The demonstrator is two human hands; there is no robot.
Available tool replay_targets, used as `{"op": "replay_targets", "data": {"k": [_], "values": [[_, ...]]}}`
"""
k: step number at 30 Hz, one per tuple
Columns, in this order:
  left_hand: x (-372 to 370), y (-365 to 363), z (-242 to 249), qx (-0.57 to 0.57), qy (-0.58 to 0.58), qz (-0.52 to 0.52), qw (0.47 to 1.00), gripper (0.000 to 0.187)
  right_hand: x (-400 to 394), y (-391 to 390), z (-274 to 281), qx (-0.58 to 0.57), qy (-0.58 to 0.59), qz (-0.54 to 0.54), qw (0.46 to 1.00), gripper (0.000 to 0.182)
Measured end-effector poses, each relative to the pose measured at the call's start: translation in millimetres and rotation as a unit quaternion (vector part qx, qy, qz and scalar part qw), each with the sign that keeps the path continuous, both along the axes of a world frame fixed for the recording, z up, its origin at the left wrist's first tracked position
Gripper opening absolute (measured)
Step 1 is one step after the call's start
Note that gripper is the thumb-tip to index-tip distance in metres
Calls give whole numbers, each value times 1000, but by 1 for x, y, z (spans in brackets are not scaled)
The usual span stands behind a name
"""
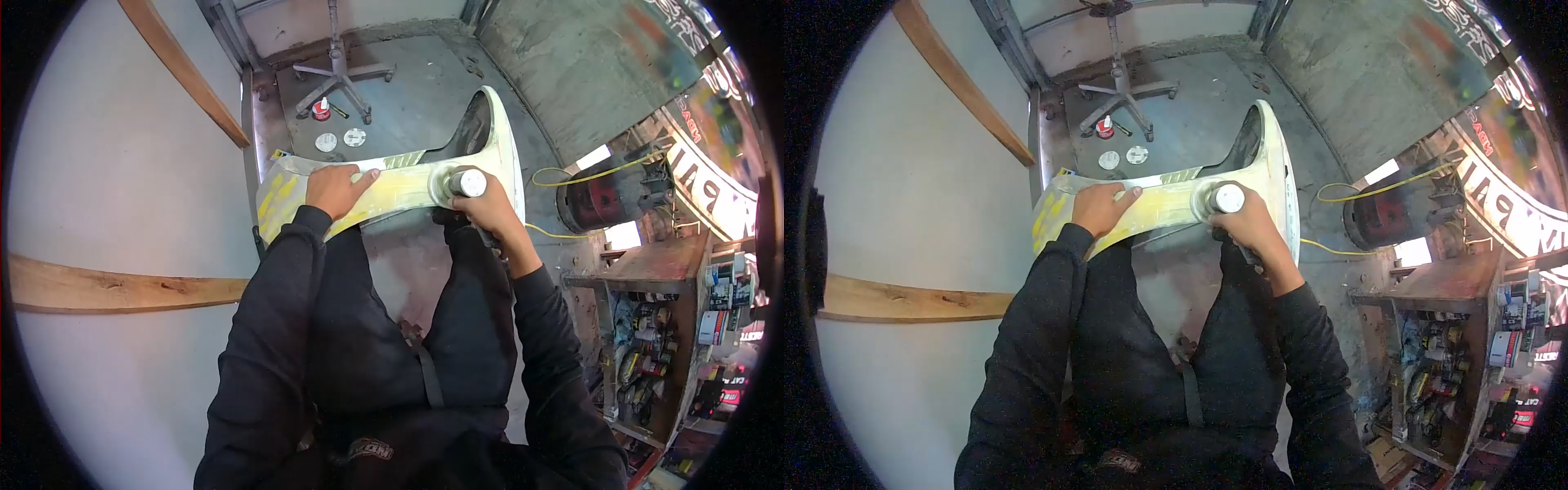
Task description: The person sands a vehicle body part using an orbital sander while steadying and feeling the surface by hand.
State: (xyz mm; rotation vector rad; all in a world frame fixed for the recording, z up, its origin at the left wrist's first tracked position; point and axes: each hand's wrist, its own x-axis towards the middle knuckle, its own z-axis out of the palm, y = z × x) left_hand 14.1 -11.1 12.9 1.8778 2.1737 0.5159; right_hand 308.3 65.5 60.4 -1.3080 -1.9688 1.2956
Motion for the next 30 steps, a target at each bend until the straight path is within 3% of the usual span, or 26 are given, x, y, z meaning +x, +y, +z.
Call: {"op": "replay_targets", "data": {"k": [8,15,30], "values": [[1,1,4,-18,-12,3,1000,65,-24,-24,0,85,-38,49,994,51],[1,1,5,-16,-19,-5,1000,64,-48,-36,8,87,-77,78,990,53],[2,2,1,-18,-2,7,1000,66,-27,-38,10,81,-84,30,993,49]]}}
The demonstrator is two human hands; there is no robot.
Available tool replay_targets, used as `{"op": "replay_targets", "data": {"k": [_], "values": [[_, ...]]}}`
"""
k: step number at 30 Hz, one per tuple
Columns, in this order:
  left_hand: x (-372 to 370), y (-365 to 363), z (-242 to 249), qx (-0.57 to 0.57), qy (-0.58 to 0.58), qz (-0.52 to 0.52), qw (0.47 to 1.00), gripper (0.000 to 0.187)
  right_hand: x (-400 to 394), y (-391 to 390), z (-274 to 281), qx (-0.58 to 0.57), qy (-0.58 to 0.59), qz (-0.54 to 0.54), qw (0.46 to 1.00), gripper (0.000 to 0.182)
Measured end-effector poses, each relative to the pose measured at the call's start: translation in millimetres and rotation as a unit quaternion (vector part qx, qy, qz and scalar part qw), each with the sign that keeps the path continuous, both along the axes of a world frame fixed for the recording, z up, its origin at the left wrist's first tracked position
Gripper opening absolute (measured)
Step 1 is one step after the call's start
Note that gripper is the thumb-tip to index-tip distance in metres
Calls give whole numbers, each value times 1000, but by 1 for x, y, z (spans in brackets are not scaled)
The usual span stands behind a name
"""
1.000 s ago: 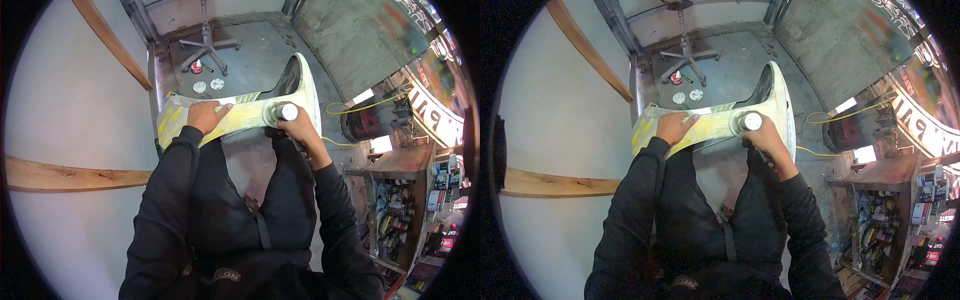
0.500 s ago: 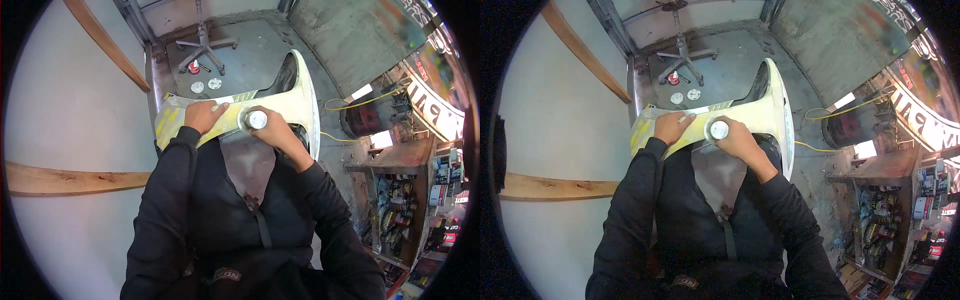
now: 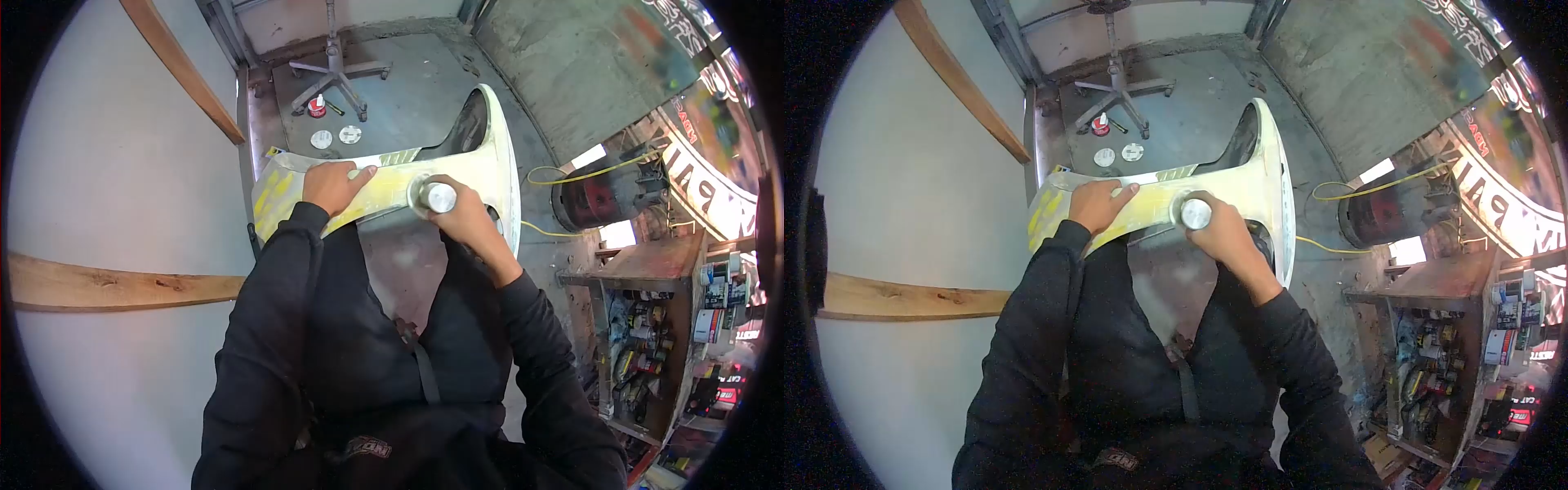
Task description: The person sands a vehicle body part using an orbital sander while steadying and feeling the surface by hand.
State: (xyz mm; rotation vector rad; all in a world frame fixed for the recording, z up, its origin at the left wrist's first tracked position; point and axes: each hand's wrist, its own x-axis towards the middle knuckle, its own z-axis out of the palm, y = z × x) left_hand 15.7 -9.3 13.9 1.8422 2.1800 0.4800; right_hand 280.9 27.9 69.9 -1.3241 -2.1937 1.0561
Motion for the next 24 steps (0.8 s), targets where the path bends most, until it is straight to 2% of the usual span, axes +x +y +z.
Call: {"op": "replay_targets", "data": {"k": [7,16,24], "values": [[1,-1,-2,24,4,-3,1000,65,-19,-9,1,46,-19,49,998,50],[1,0,0,1,-5,1,1000,67,11,-5,-4,44,-5,-1,999,51],[2,-1,4,-10,-12,9,1000,68,-4,-6,0,27,-27,8,999,48]]}}
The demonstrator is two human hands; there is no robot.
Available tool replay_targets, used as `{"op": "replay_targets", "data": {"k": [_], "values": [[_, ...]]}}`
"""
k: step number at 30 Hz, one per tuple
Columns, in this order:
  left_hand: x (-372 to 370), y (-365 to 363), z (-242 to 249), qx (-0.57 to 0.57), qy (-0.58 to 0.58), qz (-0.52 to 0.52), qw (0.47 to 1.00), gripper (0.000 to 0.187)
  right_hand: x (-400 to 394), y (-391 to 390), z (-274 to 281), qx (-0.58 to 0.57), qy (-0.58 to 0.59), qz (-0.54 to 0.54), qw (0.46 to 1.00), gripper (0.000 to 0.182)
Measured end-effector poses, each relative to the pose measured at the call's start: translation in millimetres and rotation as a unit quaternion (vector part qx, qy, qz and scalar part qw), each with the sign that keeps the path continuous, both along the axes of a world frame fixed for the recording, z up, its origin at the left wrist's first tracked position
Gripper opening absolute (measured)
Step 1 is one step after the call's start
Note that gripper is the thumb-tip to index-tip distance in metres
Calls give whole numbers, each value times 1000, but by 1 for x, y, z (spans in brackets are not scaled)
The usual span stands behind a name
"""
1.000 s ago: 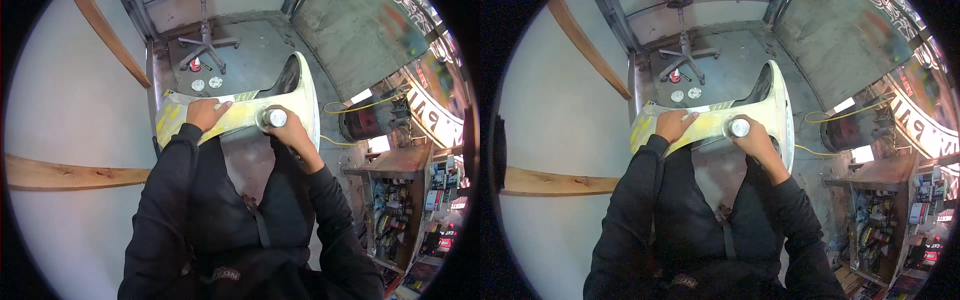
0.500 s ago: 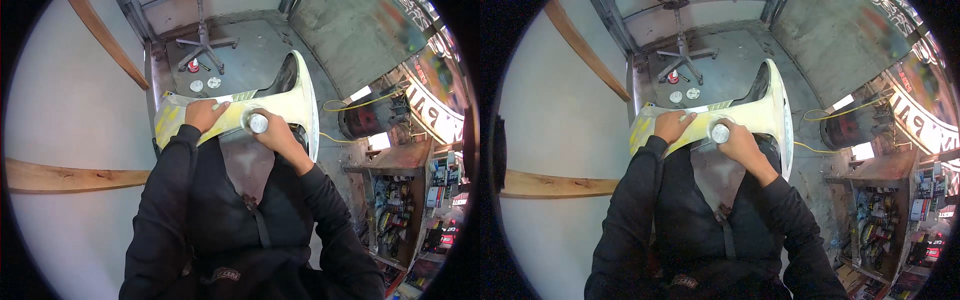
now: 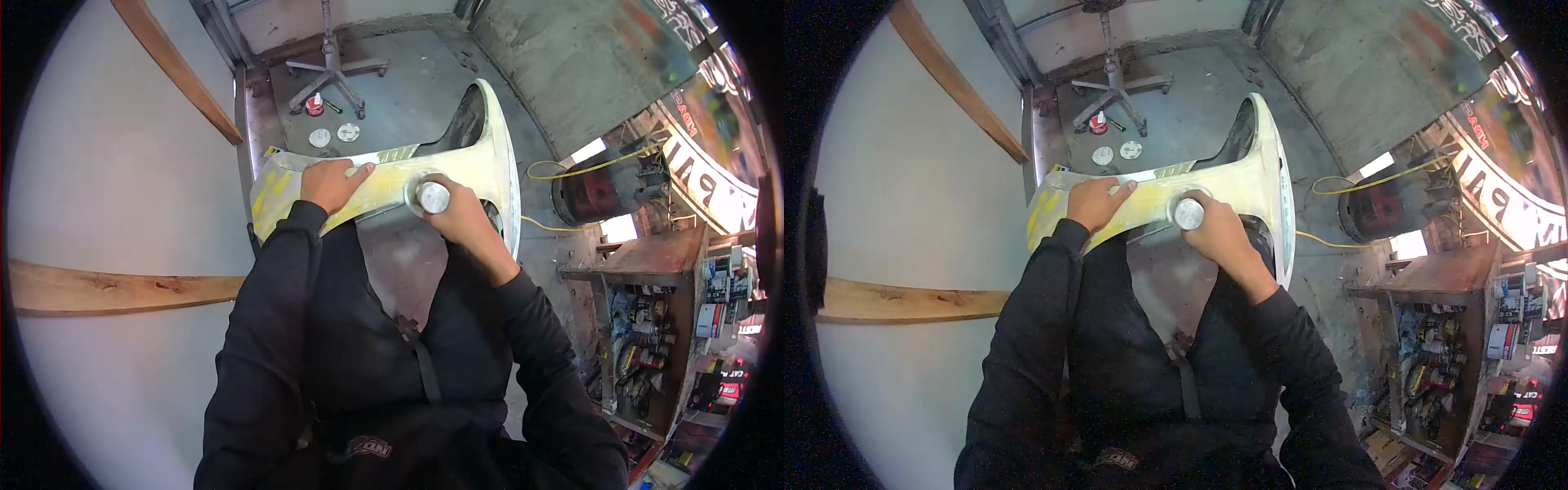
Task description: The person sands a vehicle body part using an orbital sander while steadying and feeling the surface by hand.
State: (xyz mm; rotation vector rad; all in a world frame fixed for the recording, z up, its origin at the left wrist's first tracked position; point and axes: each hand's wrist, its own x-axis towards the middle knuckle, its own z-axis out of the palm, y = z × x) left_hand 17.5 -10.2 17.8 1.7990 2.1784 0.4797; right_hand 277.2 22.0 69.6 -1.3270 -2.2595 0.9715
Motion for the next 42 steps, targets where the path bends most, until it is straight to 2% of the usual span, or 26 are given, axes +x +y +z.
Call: {"op": "replay_targets", "data": {"k": [7,19,30,36,42], "values": [[1,2,-6,14,0,8,1000,71,-15,-4,2,33,-13,35,999,50],[1,1,-2,4,7,3,1000,67,22,4,-7,28,12,-23,999,51],[3,2,-2,1,11,3,1000,67,-13,0,5,24,-31,9,999,48],[3,2,1,-11,5,-1,1000,69,-3,2,0,-15,4,3,1000,50],[3,0,0,4,3,11,1000,68,18,11,-8,-4,28,-26,999,50]]}}
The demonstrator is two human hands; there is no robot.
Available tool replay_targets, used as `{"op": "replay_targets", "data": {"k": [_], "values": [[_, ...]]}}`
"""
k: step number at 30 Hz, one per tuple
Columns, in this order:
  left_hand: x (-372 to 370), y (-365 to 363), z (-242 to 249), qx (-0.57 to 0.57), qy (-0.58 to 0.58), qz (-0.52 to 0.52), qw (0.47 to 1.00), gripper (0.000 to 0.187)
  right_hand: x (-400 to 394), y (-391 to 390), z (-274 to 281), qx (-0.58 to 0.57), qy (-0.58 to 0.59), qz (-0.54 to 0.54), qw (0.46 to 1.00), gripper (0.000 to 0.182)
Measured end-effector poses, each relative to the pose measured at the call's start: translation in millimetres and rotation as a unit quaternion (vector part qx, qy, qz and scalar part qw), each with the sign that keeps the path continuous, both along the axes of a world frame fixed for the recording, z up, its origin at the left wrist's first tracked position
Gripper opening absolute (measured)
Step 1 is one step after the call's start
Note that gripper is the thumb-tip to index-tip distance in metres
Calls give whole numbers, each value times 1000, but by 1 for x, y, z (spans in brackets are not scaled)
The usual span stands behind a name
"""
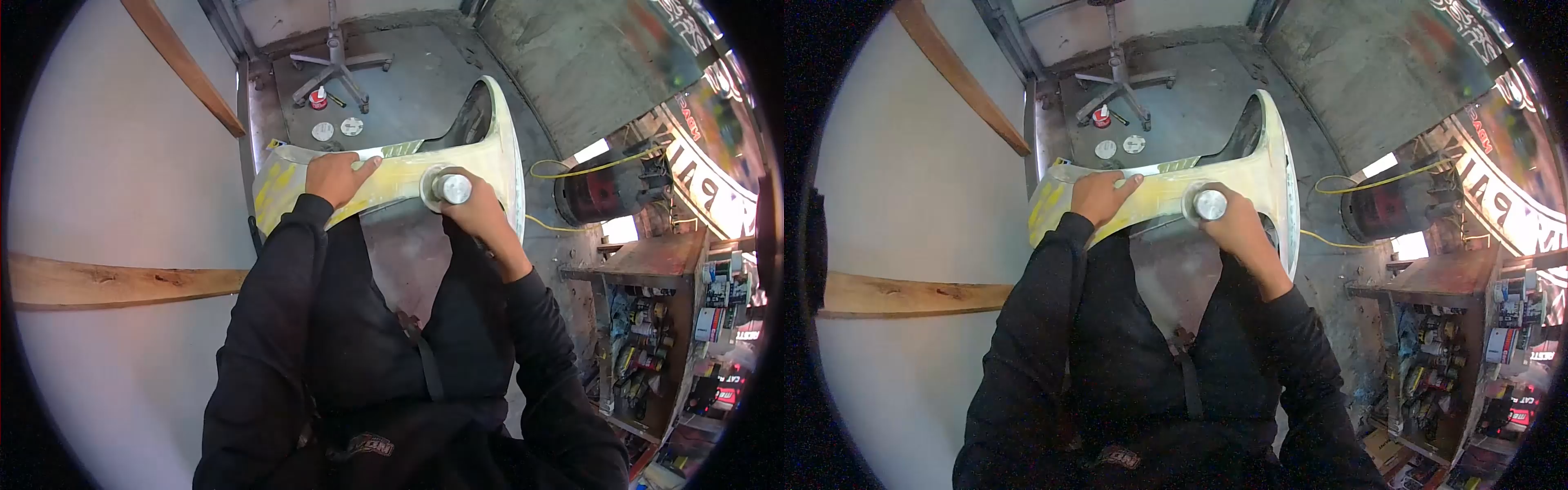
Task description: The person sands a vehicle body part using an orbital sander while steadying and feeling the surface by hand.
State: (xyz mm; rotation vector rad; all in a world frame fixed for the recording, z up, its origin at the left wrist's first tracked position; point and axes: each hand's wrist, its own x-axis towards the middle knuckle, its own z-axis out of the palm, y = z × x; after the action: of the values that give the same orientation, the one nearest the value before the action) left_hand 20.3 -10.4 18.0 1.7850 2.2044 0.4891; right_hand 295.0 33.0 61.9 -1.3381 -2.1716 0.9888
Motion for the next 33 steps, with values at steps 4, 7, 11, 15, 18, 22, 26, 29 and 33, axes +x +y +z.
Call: {"op": "replay_targets", "data": {"k": [4,7,11,15,18,22,26,29,33], "values": [[-1,1,2,-8,-3,-7,1000,69,5,3,5,-2,1,-9,1000,50],[-1,2,-1,-1,5,-9,1000,69,-2,-2,5,9,11,1,1000,49],[0,1,2,-10,2,-6,1000,70,-17,-8,1,12,8,31,999,50],[0,1,1,-4,4,-8,1000,72,-31,-12,8,19,-10,51,998,50],[1,2,1,-8,0,-1,1000,72,-34,-10,10,10,-28,54,998,50],[0,2,1,-12,2,-7,1000,71,-18,-7,8,17,-17,24,999,48],[1,2,-1,-4,6,-5,1000,70,3,-1,7,22,-3,1,1000,48],[2,2,1,-6,5,-2,1000,69,8,1,6,13,-2,-2,1000,49],[2,2,1,-9,3,-4,1000,69,-3,-2,-1,27,-1,11,1000,48]]}}
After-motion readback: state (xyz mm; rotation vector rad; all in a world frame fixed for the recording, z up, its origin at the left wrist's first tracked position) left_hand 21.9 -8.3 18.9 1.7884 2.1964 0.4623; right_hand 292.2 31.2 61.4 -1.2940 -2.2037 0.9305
